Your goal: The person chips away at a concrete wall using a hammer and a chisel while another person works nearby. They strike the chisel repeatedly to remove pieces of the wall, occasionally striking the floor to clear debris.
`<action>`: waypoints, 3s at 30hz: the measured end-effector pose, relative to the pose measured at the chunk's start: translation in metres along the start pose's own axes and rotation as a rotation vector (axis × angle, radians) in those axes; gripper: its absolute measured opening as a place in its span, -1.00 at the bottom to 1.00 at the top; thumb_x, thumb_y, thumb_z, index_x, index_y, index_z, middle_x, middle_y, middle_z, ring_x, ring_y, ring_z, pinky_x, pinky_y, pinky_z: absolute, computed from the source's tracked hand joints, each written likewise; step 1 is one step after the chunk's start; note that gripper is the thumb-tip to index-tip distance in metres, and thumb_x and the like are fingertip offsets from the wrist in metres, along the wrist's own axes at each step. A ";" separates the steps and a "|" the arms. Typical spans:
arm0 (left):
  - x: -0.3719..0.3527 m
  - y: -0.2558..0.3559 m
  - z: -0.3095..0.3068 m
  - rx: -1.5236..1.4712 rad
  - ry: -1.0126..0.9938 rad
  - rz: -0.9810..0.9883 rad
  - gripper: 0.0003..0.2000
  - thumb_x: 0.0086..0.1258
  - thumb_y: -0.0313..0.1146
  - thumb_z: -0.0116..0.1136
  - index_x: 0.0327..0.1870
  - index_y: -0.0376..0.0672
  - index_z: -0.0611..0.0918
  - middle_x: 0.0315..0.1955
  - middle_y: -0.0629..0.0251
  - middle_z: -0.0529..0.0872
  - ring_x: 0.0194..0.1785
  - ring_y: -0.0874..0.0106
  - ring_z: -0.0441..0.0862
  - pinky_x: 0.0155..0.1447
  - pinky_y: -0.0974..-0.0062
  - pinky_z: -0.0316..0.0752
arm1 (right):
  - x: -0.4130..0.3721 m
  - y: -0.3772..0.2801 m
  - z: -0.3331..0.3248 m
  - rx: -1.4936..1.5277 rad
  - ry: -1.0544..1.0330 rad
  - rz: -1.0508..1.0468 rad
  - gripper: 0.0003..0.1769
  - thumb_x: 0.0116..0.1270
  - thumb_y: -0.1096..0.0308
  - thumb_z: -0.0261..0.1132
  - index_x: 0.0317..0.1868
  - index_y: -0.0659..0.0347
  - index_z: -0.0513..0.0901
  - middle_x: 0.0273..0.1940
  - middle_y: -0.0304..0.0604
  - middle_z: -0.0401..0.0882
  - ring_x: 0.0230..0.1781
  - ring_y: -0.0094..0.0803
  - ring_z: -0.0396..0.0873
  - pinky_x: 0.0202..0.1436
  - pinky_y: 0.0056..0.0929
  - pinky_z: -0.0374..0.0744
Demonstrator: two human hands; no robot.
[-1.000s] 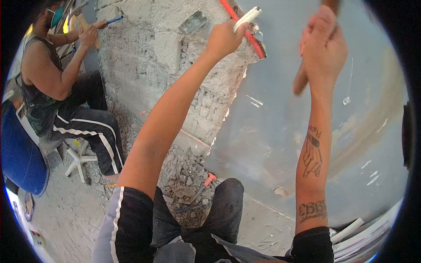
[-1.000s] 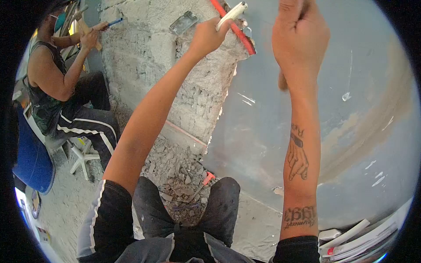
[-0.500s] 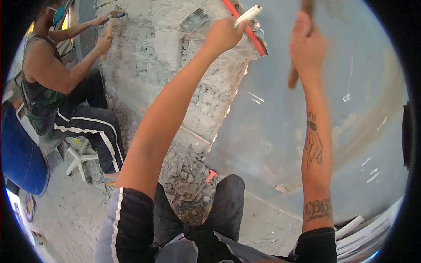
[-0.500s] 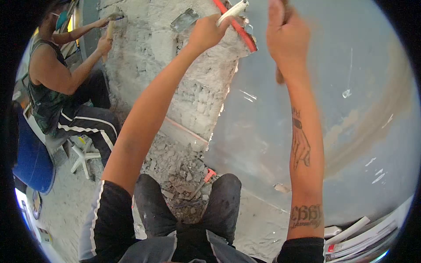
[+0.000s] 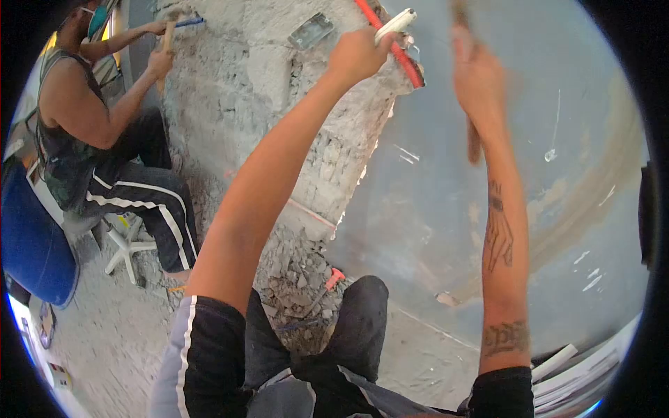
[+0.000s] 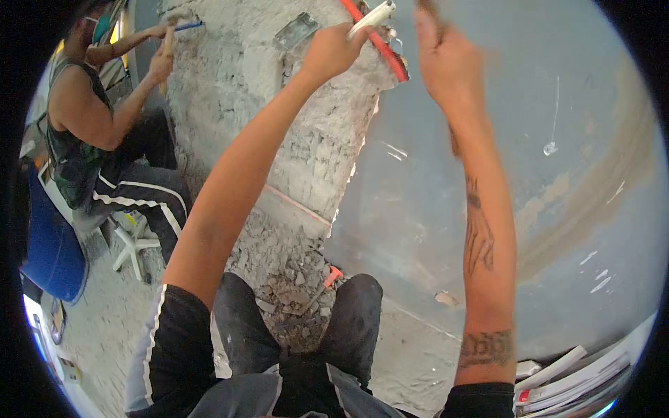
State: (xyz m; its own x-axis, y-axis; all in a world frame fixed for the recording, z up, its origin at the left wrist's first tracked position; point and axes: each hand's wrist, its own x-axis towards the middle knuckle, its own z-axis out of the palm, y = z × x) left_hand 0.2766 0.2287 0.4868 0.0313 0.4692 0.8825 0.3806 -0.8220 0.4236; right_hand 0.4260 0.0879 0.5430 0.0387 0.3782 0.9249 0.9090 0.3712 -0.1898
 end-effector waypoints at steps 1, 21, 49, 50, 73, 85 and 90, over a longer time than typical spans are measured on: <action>-0.004 -0.002 0.003 -0.001 -0.003 -0.009 -0.46 0.42 0.12 0.05 -0.26 -0.33 0.68 -0.46 -0.11 0.69 -0.34 -0.05 0.66 -0.21 0.12 0.51 | -0.001 0.001 0.005 -0.261 -0.314 0.247 -0.30 0.44 -0.24 0.02 -0.45 0.33 0.55 -0.70 -0.15 0.43 -0.71 -0.30 0.48 -0.52 -0.29 0.52; 0.000 -0.002 0.005 -0.014 -0.027 -0.063 -0.51 0.39 0.10 0.05 -0.23 -0.26 0.66 -0.39 -0.06 0.71 -0.24 -0.01 0.68 -0.15 0.07 0.55 | 0.007 -0.055 -0.041 -0.273 -0.005 0.145 -0.37 0.46 -0.20 0.03 -0.23 0.33 0.57 -0.54 -0.09 0.58 -0.67 -0.22 0.52 -0.56 -0.36 0.52; 0.009 0.023 -0.007 0.100 -0.066 -0.163 -0.50 0.33 0.16 0.04 -0.16 -0.16 0.71 -0.29 0.02 0.75 -0.10 0.05 0.70 -0.03 0.12 0.57 | 0.001 -0.042 -0.043 -0.080 0.036 0.129 -0.32 0.38 -0.33 0.07 -0.35 0.25 0.48 -0.65 -0.35 0.32 -0.74 -0.59 0.30 -0.67 -0.52 0.33; 0.020 0.034 -0.016 0.100 -0.068 -0.163 -0.50 0.33 0.16 0.04 -0.16 -0.16 0.71 -0.29 0.02 0.75 -0.10 0.05 0.70 -0.03 0.12 0.57 | -0.003 -0.048 -0.050 -0.080 0.036 0.132 -0.32 0.38 -0.33 0.07 -0.35 0.25 0.48 -0.65 -0.35 0.32 -0.74 -0.59 0.30 -0.67 -0.52 0.33; -0.448 -0.184 -0.118 0.448 -0.689 -0.696 -0.58 0.21 0.04 0.27 -0.28 -0.22 0.68 -0.46 -0.02 0.70 -0.32 0.00 0.68 -0.20 0.07 0.55 | -0.398 0.042 0.018 0.679 -0.751 1.226 -0.50 0.40 -0.04 0.27 -0.54 0.13 0.39 -0.72 -0.32 0.36 -0.79 -0.54 0.37 -0.71 -0.52 0.35; -0.447 -0.179 -0.149 0.422 -0.804 -0.717 -0.65 0.18 -0.10 0.34 -0.24 -0.24 0.63 -0.48 -0.03 0.69 -0.33 0.00 0.68 -0.22 0.09 0.54 | -0.449 0.045 0.068 0.422 -1.128 1.655 -0.58 0.35 0.03 0.36 -0.43 0.03 0.32 -0.66 -0.41 0.28 -0.78 -0.60 0.27 -0.75 -0.54 0.29; -0.450 -0.180 -0.161 0.393 -0.797 -0.791 -0.66 0.14 -0.19 0.38 -0.24 -0.27 0.60 -0.51 -0.03 0.66 -0.36 -0.07 0.64 -0.24 0.04 0.50 | -0.453 0.049 0.083 0.292 -1.227 1.579 -0.55 0.31 -0.06 0.37 -0.41 0.04 0.35 -0.64 -0.40 0.32 -0.76 -0.62 0.31 -0.72 -0.58 0.31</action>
State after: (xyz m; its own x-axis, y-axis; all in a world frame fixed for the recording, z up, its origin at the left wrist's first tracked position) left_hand 0.0455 0.1138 0.0461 0.1739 0.9843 -0.0303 0.8055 -0.1245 0.5793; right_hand 0.4183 0.0046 0.0872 0.2151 0.6626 -0.7175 0.2818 -0.7455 -0.6040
